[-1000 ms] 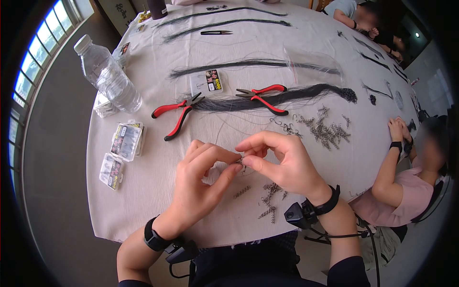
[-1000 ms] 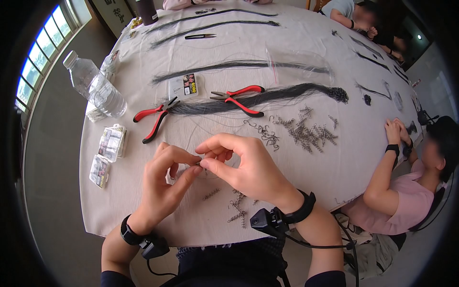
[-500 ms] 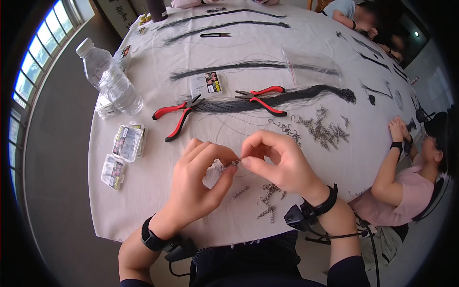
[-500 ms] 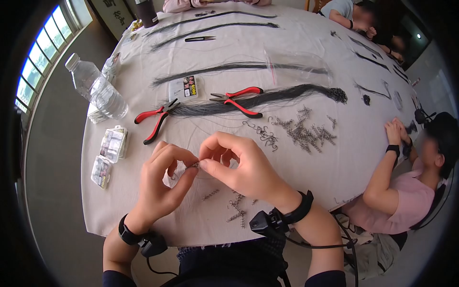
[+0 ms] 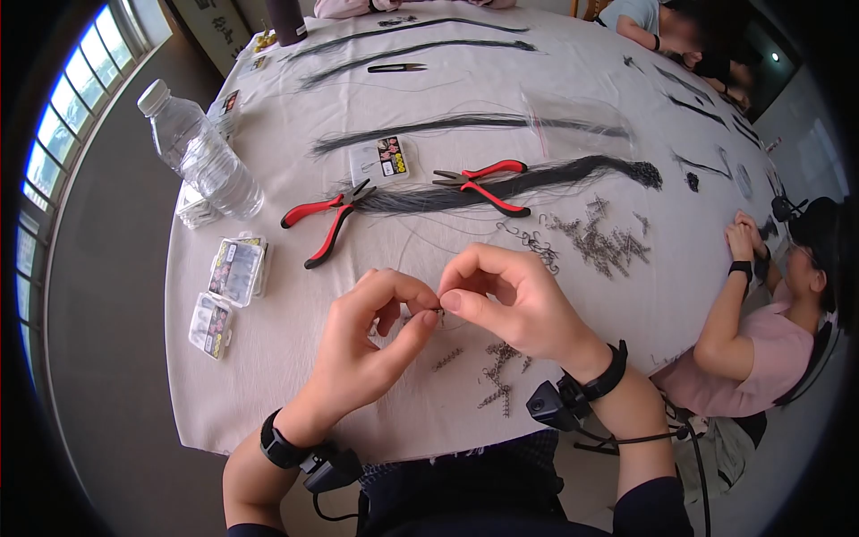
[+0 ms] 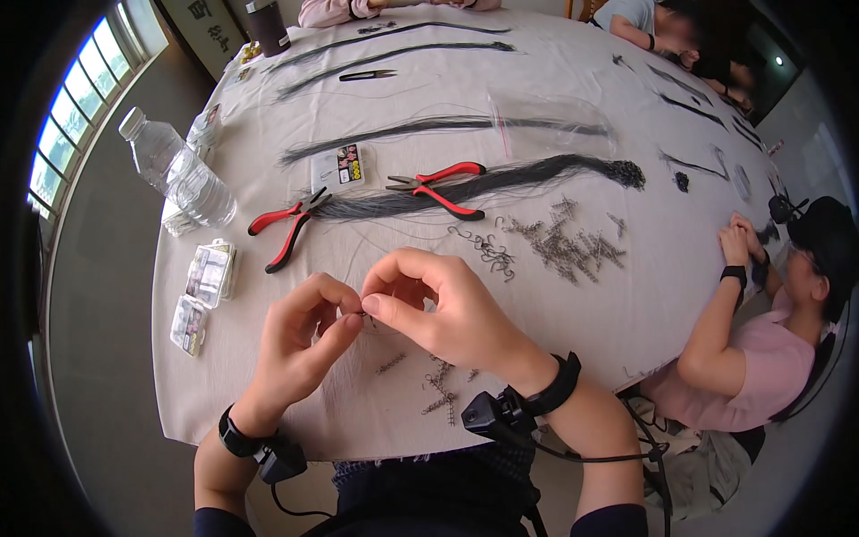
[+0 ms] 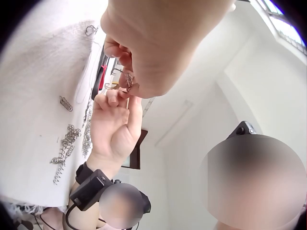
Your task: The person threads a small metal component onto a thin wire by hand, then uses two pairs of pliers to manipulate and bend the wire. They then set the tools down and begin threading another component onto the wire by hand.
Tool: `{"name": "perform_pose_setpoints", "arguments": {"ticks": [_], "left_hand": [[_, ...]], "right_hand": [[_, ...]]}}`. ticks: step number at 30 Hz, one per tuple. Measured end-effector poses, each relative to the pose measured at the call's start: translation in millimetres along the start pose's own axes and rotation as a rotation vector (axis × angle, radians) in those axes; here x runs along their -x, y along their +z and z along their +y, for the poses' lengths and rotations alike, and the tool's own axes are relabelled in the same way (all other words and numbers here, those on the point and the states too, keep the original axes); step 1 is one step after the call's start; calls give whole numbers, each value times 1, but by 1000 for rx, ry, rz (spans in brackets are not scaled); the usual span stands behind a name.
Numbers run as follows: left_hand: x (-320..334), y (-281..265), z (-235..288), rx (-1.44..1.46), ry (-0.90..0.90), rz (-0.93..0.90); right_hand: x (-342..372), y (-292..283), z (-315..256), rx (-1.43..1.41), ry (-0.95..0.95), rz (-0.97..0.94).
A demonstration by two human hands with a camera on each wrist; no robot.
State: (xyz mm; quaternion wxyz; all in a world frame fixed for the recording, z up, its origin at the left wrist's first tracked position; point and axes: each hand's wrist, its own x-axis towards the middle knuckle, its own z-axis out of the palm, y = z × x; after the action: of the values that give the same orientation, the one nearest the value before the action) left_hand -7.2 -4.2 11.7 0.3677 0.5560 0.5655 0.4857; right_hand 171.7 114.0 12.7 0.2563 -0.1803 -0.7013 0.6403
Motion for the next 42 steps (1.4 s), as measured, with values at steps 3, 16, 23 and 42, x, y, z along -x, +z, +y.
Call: {"name": "perform_pose_setpoints", "arguments": {"ticks": [3, 16, 23, 42], "left_hand": [[1, 1, 0, 30, -41, 0], [2, 5, -7, 121, -78, 66], [1, 4, -7, 135, -53, 84], [0, 5, -4, 341, -84, 52]], "right_hand": [[0, 0, 0, 10, -10, 2], [1, 3, -1, -64, 21, -14], [1, -7, -15, 244, -47, -24], [2, 3, -15, 472, -242, 42]]}}
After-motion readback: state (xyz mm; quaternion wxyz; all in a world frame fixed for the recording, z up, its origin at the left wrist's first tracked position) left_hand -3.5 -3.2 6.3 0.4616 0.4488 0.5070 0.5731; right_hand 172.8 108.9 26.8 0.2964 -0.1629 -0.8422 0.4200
